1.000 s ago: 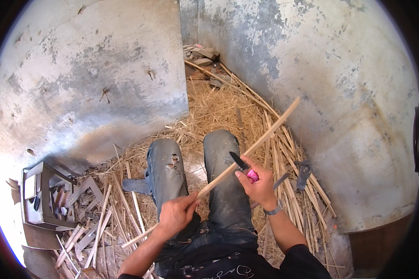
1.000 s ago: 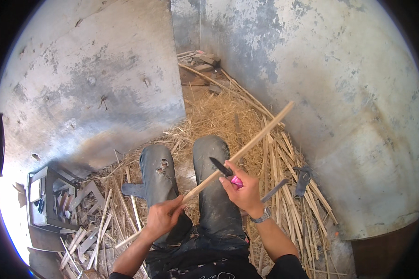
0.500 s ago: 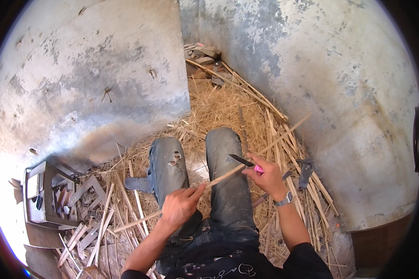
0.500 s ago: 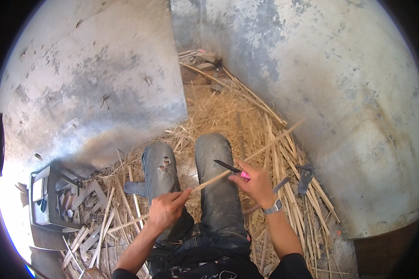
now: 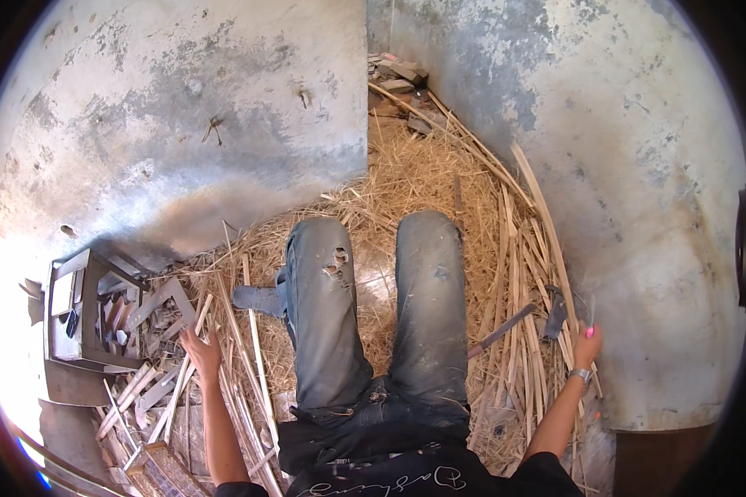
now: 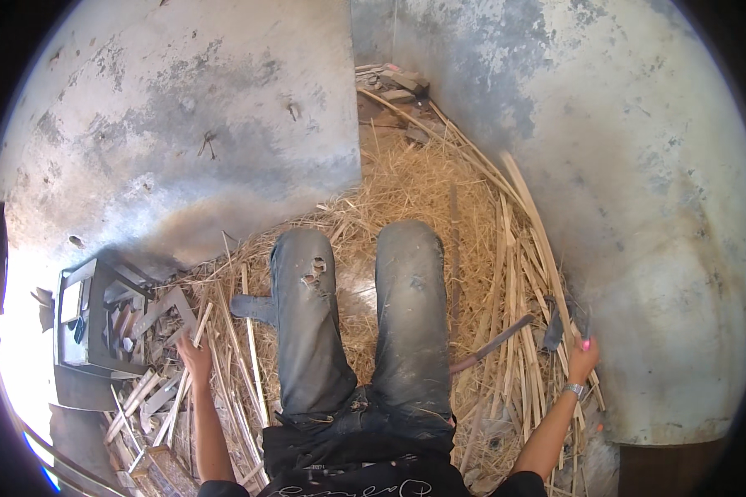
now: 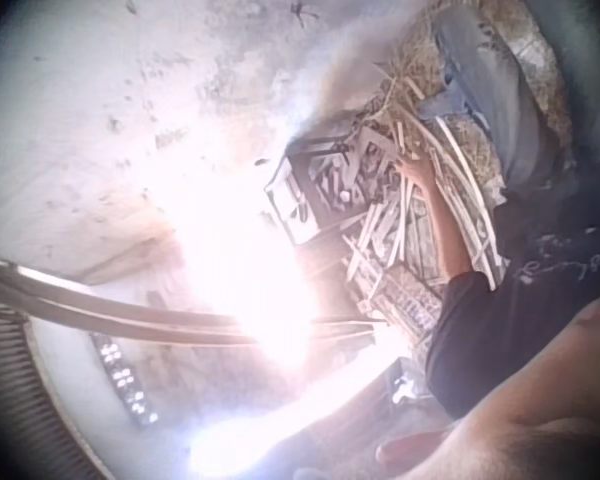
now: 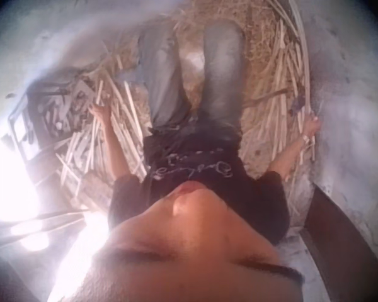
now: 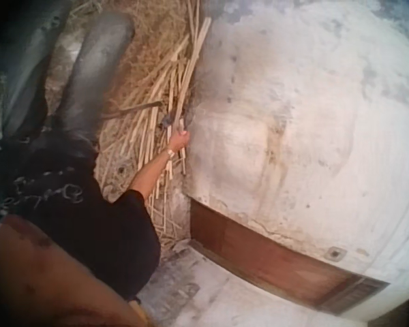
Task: The person sits on the floor and whittles a long bamboo stick using a small knife, shaving off thin strips to smooth and shape the wood.
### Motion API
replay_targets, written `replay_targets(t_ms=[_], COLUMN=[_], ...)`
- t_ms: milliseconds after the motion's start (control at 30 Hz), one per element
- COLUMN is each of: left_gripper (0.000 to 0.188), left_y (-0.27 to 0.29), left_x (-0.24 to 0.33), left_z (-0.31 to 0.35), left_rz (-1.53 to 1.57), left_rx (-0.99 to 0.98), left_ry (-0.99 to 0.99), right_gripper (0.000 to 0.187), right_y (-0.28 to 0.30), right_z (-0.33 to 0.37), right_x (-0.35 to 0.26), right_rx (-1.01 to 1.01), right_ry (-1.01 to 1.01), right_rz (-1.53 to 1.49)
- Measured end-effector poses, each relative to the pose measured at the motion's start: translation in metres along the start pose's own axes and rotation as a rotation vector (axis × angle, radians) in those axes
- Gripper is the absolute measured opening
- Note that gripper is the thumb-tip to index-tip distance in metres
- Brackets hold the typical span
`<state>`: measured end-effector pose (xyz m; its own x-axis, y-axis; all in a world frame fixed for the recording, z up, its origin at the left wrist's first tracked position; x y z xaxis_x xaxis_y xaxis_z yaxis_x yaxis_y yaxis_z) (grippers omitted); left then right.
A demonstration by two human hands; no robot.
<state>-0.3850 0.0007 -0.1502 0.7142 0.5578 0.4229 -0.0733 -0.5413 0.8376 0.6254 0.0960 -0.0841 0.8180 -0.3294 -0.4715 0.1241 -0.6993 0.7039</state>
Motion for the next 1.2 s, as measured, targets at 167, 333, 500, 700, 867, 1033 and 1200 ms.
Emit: replay_targets(t_ms=[167, 333, 500, 700, 867, 1033, 1200], left_gripper=[0.1, 0.114, 0.103, 0.086, 0.072, 0.064, 0.083], left_y=[-0.126, -0.171, -0.178, -0.189, -0.181, -0.132, -0.118], left_x=[-0.131, -0.166, -0.146, -0.172, -0.186, -0.129, -0.167], left_z=[0.152, 0.285, 0.265, 0.266, 0.269, 0.25, 0.231], left_rz=[-0.438, -0.325, -0.22, -0.223, 0.001, -0.012, -0.498], left_rx=[-0.509, -0.996, -0.83, -0.911, -0.706, -0.39, -0.555], left_ry=[0.317, 0.404, 0.36, 0.319, 0.43, 0.555, 0.6], right_gripper=[0.032, 0.035, 0.025, 0.037, 0.035, 0.03, 0.033], right_y=[-0.037, -0.103, -0.121, -0.153, -0.188, -0.179, -0.208], right_z=[0.075, 0.168, 0.23, 0.266, 0.27, 0.216, 0.178], right_x=[0.14, 0.089, 0.085, 0.036, 0.03, -0.027, -0.081], right_rx=[0.073, -0.416, -0.458, -0.704, -0.746, -0.616, -0.564], right_ry=[-0.291, -0.322, -0.275, -0.325, -0.262, -0.269, -0.08], right_rz=[0.109, 0.136, -0.034, 0.077, 0.023, -0.223, -0.193])
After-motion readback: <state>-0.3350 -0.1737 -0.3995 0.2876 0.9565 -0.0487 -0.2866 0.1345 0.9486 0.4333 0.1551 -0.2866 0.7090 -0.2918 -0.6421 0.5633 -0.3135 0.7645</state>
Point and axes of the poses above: each hand's wrist, its own z-axis away from the middle knuckle, its own y-axis out of the back of the hand, x = y × z, the point moved 8 cm from there along -z, towards the middle knuckle, and after that the axes turned 8 degrees about x, right-handed, at the moved point
